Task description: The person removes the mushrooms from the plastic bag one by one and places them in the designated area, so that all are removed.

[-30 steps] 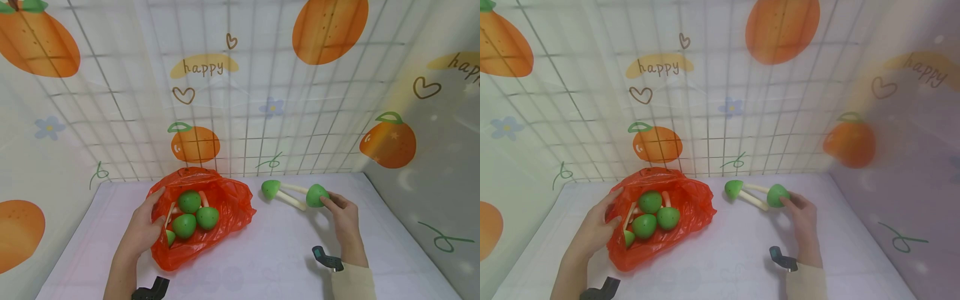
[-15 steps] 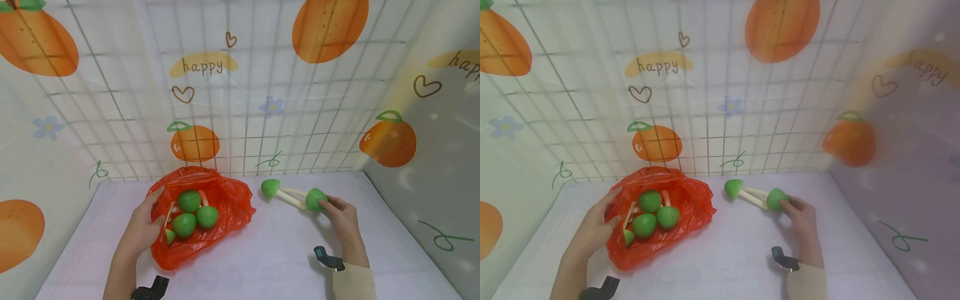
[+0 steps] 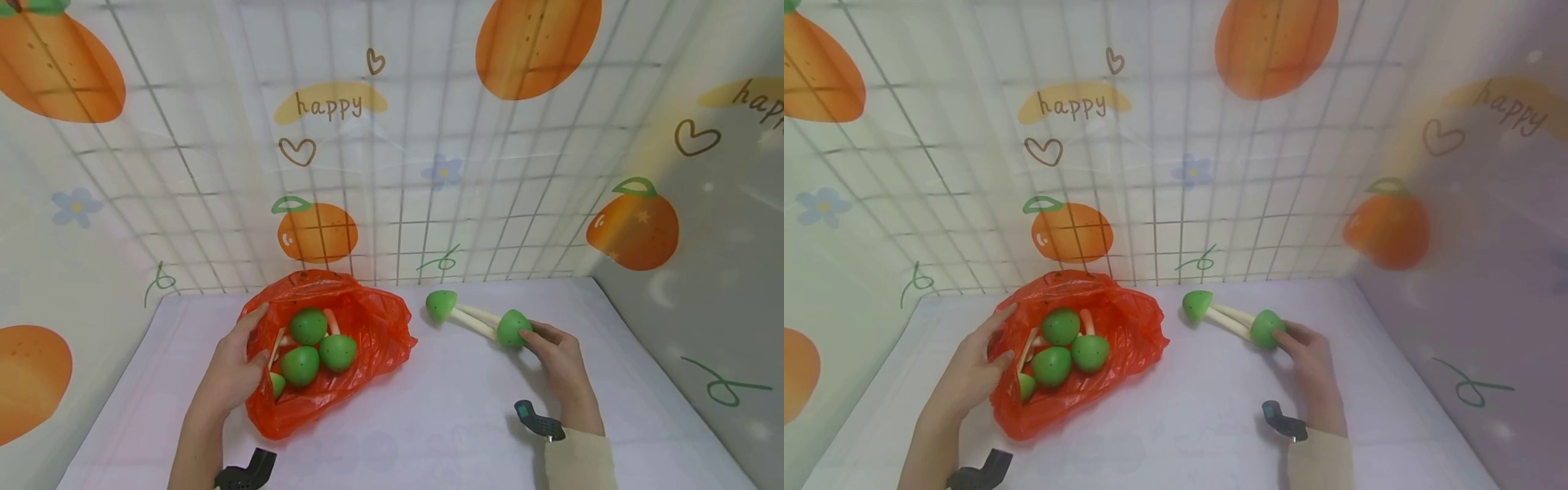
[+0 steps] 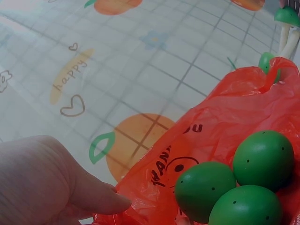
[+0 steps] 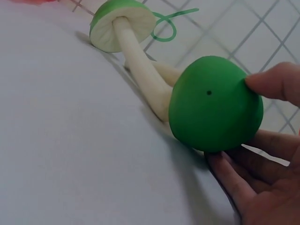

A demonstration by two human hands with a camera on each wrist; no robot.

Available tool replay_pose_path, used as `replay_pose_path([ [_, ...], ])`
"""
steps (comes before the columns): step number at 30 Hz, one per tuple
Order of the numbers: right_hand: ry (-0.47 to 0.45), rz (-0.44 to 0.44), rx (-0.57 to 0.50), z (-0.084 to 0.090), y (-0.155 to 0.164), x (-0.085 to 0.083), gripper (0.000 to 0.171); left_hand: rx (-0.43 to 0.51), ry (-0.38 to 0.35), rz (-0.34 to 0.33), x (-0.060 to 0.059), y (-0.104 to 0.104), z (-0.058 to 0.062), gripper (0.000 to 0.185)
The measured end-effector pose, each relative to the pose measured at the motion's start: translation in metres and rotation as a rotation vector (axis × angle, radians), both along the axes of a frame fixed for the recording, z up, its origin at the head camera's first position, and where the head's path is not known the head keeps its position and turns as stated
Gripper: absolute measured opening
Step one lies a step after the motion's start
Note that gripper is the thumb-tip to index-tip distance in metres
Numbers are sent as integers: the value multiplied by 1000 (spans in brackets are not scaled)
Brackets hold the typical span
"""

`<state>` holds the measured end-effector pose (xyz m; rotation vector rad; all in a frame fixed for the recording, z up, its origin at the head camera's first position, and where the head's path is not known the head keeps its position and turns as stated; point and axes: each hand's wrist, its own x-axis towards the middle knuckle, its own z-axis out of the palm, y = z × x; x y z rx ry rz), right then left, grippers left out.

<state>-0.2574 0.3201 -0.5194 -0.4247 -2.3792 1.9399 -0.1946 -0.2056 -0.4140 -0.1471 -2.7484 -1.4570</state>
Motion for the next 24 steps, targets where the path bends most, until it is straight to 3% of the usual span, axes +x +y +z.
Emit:
replay_pose_path([
  [24, 30, -49, 54, -6, 0, -3, 71, -2, -19, 8, 2, 0, 0, 76],
])
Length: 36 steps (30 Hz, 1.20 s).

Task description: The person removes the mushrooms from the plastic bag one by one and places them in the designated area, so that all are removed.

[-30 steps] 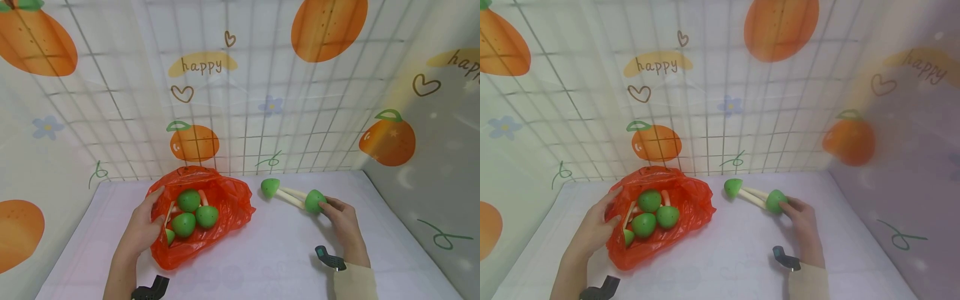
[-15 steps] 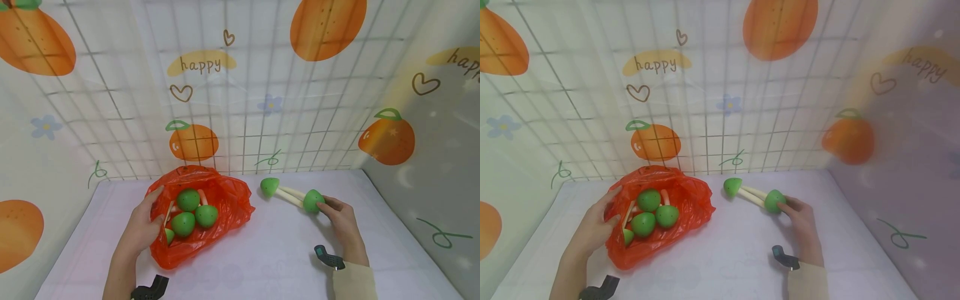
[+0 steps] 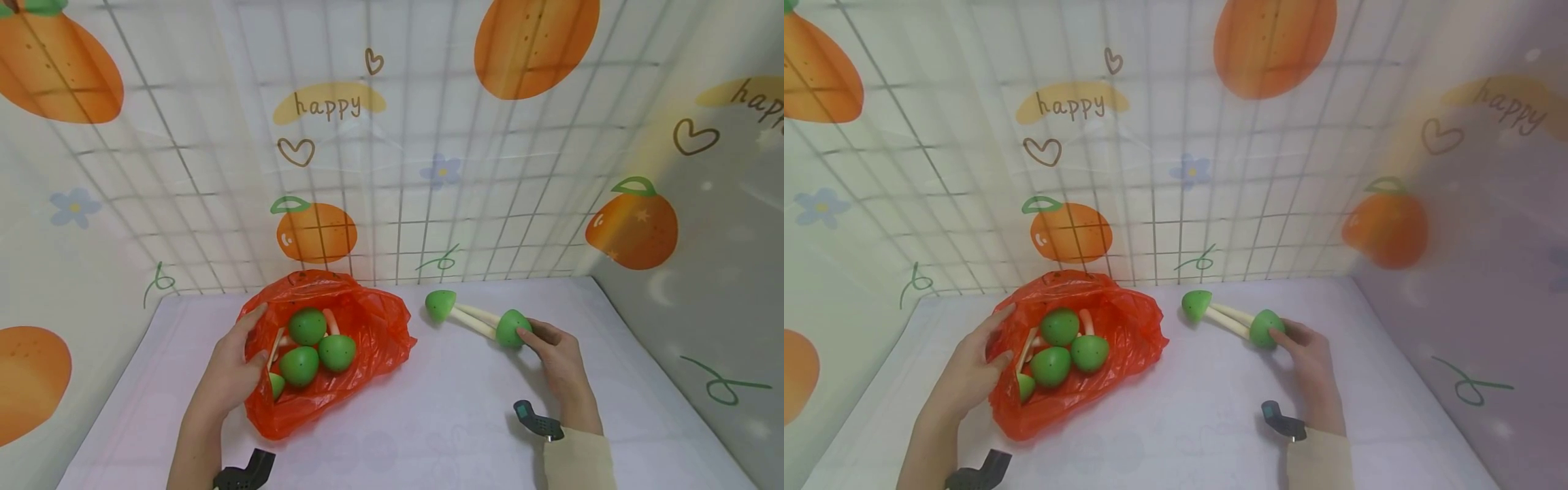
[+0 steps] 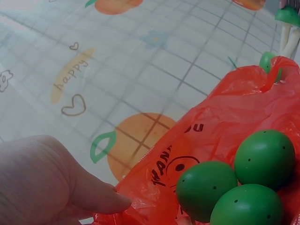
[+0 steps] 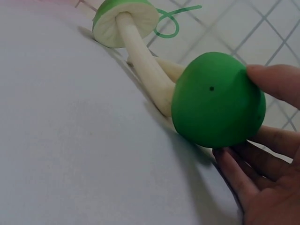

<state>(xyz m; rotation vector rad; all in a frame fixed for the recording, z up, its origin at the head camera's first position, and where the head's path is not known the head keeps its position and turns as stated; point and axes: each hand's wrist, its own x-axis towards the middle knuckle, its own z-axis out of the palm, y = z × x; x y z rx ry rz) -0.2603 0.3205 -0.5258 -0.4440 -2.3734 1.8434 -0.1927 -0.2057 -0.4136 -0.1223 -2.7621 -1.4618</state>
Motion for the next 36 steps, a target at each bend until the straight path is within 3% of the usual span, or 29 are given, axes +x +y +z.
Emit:
replay_pose_path([
  [10, -3, -11, -1, 1, -1, 0, 71, -2, 7, -1, -1, -1, -1, 77],
  [25, 42, -125, -27, 11, -5, 4, 66, 7, 21, 2, -2, -1, -1, 76],
  [36, 55, -158, -31, 17, -10, 4, 62, 14, 45, 16, -2, -1, 0, 75],
])
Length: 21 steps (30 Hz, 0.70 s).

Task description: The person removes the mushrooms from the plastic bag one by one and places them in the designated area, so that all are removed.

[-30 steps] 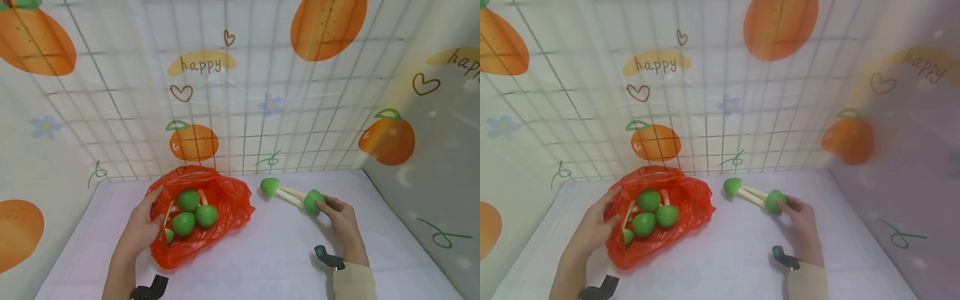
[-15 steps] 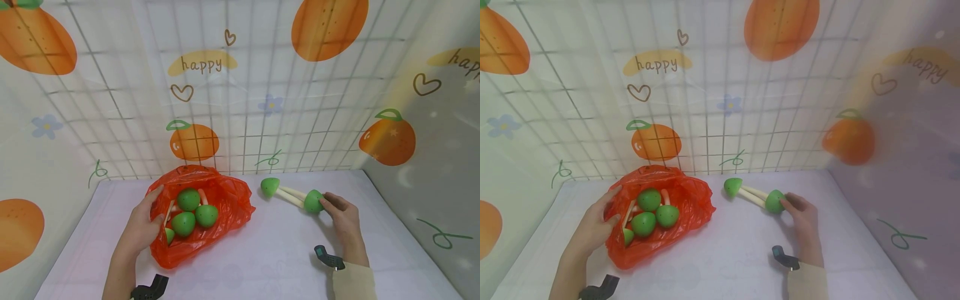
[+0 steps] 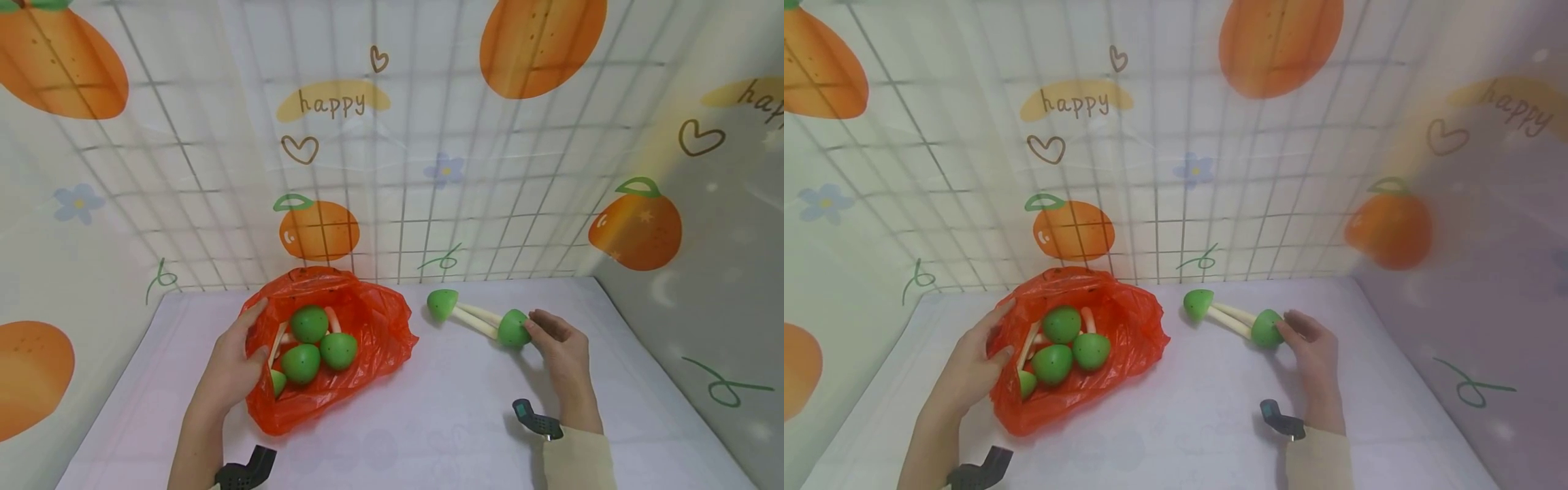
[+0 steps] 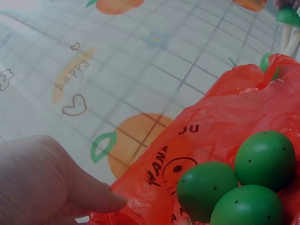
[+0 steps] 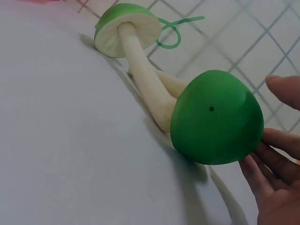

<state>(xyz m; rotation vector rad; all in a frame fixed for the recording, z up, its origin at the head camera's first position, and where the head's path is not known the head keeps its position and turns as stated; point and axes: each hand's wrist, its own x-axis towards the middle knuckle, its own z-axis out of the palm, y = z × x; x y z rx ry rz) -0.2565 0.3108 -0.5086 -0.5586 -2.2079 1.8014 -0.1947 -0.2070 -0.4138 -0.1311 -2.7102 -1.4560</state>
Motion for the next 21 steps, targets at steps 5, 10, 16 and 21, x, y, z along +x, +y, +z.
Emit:
replay_pose_path([
  [5, 40, -39, 37, 7, -3, 0, 57, 6, 6, 2, 0, 0, 0, 75],
  [10, 87, -52, 34, 14, -5, -1, 55, 10, 4, 11, 0, 0, 0, 75],
  [16, 151, -16, 30, 18, -15, -4, 52, 17, -10, 14, 1, 0, 0, 76],
  [21, 221, 38, 32, 22, -27, -5, 50, 16, -32, 17, 2, 0, 2, 77],
])
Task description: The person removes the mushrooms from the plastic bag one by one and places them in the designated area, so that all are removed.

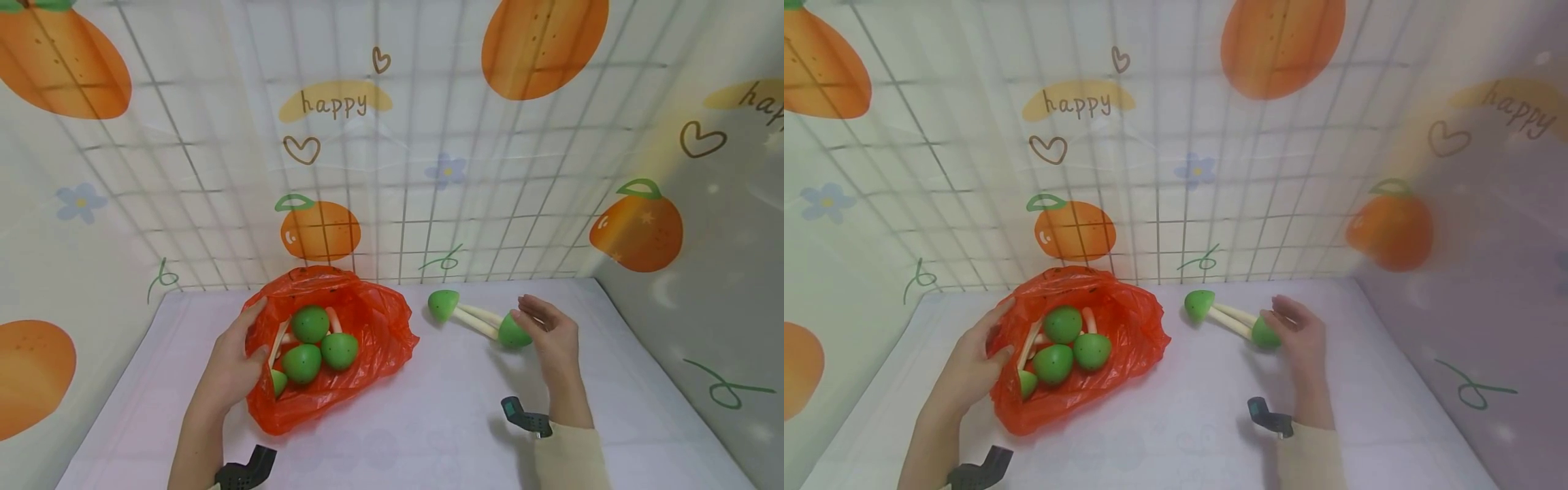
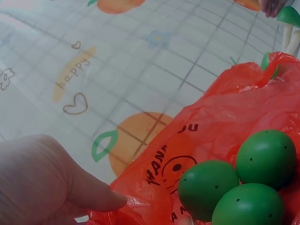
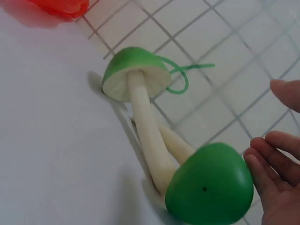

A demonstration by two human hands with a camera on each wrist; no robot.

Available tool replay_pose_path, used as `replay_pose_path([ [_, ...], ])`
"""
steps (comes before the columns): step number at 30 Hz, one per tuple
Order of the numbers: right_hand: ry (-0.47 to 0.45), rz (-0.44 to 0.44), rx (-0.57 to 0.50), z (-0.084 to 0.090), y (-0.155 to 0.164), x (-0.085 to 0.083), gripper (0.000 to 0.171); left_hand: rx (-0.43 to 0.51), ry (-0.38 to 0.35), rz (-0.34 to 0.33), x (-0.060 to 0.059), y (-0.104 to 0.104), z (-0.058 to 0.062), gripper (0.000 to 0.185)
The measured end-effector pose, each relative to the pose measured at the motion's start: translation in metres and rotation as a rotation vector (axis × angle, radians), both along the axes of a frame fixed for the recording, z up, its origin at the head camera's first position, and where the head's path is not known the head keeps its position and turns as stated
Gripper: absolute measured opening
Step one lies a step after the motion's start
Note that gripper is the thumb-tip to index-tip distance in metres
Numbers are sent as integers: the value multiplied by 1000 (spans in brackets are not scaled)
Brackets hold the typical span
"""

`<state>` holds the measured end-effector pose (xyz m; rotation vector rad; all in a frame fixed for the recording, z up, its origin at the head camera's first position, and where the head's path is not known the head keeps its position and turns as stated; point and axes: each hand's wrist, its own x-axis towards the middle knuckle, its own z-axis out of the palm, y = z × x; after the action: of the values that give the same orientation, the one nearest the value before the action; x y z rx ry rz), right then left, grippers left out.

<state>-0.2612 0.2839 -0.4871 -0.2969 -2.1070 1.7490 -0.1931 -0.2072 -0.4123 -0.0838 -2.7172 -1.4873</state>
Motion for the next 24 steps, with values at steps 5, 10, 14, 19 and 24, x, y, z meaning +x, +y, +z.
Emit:
replay_pose_path([
  [5, 17, 39, 6, 9, -13, 1, 52, -7, 2, 2, 0, 0, 0, 77],
  [10, 39, 96, 10, 15, -24, 0, 52, -8, 13, 1, -1, -1, -1, 77],
  [14, 52, 147, 31, 18, -33, 0, 52, -10, 21, 3, -1, -1, -1, 77],
  [19, 84, 201, 66, 24, -45, 2, 52, -6, 25, 1, -1, -2, -2, 76],
  [24, 119, 264, 74, 28, -58, 2, 51, -3, 15, -4, 0, -1, -1, 77],
])
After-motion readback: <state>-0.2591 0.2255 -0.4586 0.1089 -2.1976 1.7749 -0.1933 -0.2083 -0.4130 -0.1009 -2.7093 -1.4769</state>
